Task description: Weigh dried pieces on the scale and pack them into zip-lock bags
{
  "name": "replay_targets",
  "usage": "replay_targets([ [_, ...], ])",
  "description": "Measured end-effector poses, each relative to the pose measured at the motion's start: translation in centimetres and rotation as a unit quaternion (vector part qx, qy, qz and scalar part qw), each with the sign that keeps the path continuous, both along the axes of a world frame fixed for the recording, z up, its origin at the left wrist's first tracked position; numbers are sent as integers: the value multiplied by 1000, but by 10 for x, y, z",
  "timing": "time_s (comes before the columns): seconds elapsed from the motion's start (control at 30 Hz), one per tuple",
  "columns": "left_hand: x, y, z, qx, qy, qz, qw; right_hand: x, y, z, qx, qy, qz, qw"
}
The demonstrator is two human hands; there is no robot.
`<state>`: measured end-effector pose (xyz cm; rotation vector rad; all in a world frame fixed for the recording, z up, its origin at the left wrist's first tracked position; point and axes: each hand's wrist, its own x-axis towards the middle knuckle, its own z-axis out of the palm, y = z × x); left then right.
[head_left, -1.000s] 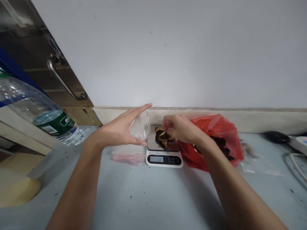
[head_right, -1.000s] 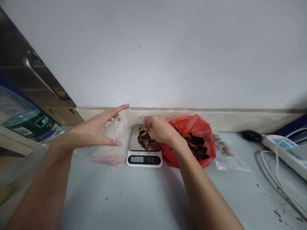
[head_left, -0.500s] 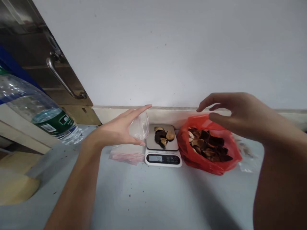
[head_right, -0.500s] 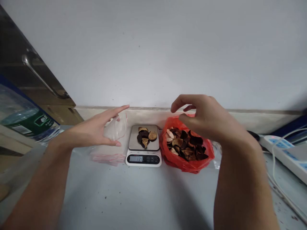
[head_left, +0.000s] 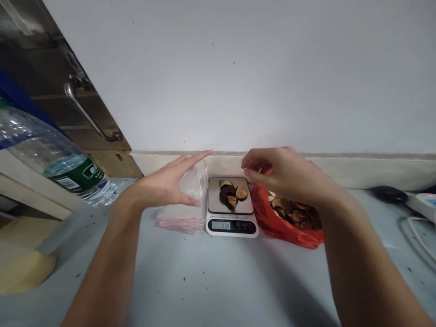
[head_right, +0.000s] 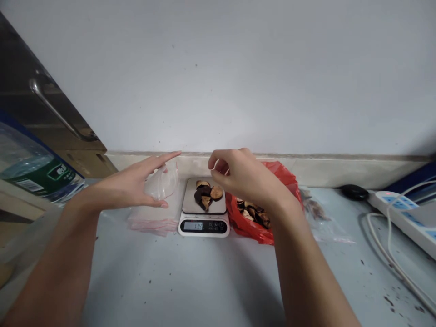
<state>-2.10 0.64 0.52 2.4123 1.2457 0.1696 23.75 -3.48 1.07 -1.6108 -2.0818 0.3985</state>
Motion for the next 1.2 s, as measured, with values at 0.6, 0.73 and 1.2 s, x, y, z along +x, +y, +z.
replay_targets([
  [0.6,-5,1,2,5,-2,-9,1000,-24,17,-24,-126,51,-61,989],
  [0.73,-4,0,1,7,-10,-14,1000,-35,27,-30,-128,11,-70,989],
  [1.2,-3,4,-2,5,3,-12,1000,-50,46,-54,-74,-50,-99,991],
])
